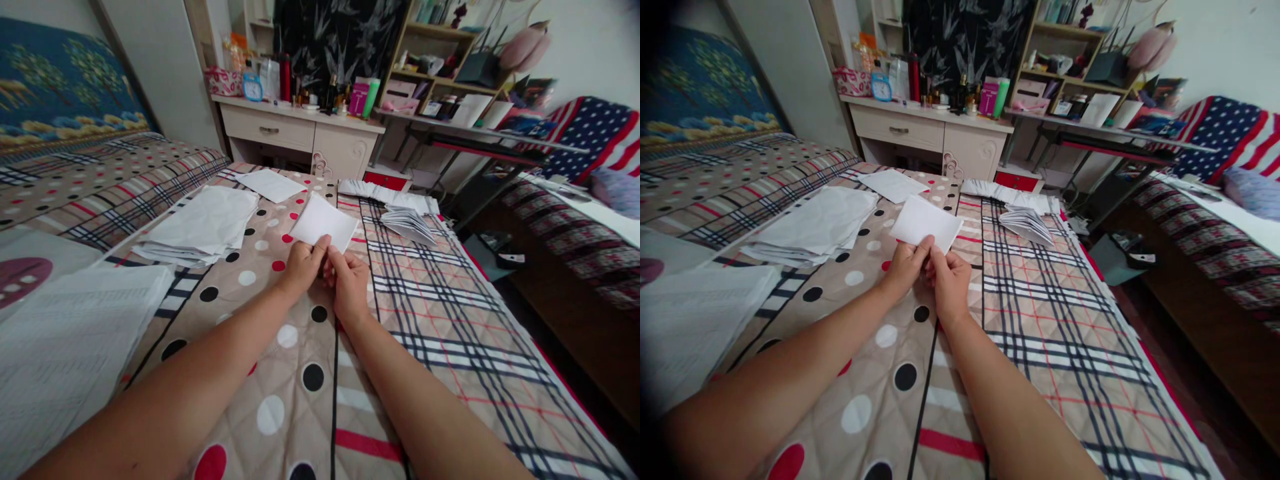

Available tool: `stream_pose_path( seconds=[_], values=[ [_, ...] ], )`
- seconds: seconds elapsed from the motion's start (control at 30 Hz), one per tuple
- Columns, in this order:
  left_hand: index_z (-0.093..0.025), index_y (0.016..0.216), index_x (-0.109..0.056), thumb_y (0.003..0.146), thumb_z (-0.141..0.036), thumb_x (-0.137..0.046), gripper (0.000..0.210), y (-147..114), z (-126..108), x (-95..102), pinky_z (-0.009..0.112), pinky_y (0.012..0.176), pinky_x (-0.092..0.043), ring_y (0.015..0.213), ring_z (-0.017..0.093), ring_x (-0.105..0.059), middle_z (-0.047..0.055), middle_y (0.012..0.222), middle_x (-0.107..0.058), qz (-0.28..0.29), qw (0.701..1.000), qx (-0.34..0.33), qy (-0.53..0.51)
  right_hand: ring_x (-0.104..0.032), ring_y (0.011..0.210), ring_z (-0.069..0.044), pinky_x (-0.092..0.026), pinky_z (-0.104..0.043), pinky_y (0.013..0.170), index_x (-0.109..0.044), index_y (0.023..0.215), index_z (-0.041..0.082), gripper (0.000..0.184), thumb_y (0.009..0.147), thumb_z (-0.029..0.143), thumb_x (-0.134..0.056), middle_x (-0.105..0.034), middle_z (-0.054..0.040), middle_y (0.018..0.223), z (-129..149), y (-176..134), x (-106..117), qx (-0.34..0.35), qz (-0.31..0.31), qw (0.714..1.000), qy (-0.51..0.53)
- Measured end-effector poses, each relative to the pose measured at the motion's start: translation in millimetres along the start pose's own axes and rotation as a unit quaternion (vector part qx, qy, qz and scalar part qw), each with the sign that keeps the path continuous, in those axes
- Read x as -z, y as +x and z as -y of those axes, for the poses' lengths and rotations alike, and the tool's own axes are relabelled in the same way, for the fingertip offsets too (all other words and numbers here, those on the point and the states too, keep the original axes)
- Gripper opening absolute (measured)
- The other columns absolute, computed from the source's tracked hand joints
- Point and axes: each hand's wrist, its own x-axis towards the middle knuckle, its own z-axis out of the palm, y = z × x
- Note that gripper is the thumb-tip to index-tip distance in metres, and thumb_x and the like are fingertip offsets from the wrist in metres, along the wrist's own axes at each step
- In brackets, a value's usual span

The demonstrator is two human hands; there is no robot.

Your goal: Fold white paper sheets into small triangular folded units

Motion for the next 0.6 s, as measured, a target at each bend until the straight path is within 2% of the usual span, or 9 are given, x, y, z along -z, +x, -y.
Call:
stream_pose_path(
  seconds=[0.1,0.23,0.37,0.5,0.6],
  values=[
    [-0.018,0.048,-0.041,0.08,-0.056,-0.059,0.052,1.0,-2.7,6.6,0.02,0.038,-0.023,0.036,0.005,-0.034,-0.005,0.04,-0.038,0.058,0.995,0.062,-0.059,-0.034,0.036,-0.005,-0.026,-0.02,0.037,-0.052,0.052,0.017,0.037,0.073,0.04,-0.073,-0.047,0.0066,0.042,-1.0,6.5,7.3,-0.026,0.004,1.0,-0.01],
    [-0.018,0.054,-0.042,0.073,-0.053,-0.067,0.047,0.9,-9.8,12.8,0.019,0.037,-0.016,0.035,0.002,-0.026,-0.008,0.041,-0.034,0.134,0.975,0.124,-0.128,-0.035,0.036,-0.006,-0.025,-0.021,0.037,-0.051,0.05,0.018,0.04,0.074,0.041,-0.072,-0.045,0.0061,0.04,1.4,15.7,17.9,0.017,-0.016,0.999,-0.046],
    [-0.016,0.06,-0.048,0.069,-0.053,-0.071,0.044,2.2,-9.6,16.7,0.019,0.037,-0.012,0.035,0.002,-0.024,-0.008,0.043,-0.036,0.162,0.966,0.144,-0.139,-0.036,0.035,-0.006,-0.025,-0.022,0.038,-0.048,0.046,0.018,0.048,0.078,0.047,-0.068,-0.045,0.0049,0.039,4.3,19.4,23.8,0.052,-0.03,0.995,-0.079],
    [-0.016,0.058,-0.048,0.066,-0.058,-0.073,0.049,5.0,-5.3,22.1,0.019,0.036,-0.009,0.033,0.001,-0.021,-0.009,0.039,-0.032,0.198,0.959,0.163,-0.118,-0.033,0.032,-0.006,-0.022,-0.023,0.035,-0.047,0.044,0.019,0.052,0.079,0.053,-0.065,-0.042,0.0054,0.036,5.0,21.8,26.2,0.032,-0.037,0.996,-0.074],
    [-0.017,0.056,-0.045,0.067,-0.061,-0.072,0.052,5.7,-3.8,21.4,0.018,0.035,-0.012,0.032,0.001,-0.024,-0.009,0.039,-0.033,0.162,0.968,0.152,-0.12,-0.031,0.031,-0.007,-0.02,-0.023,0.034,-0.045,0.042,0.02,0.056,0.083,0.056,-0.058,-0.038,0.0054,0.033,3.9,23.4,27.1,0.015,-0.044,0.997,-0.063]
  ],
)
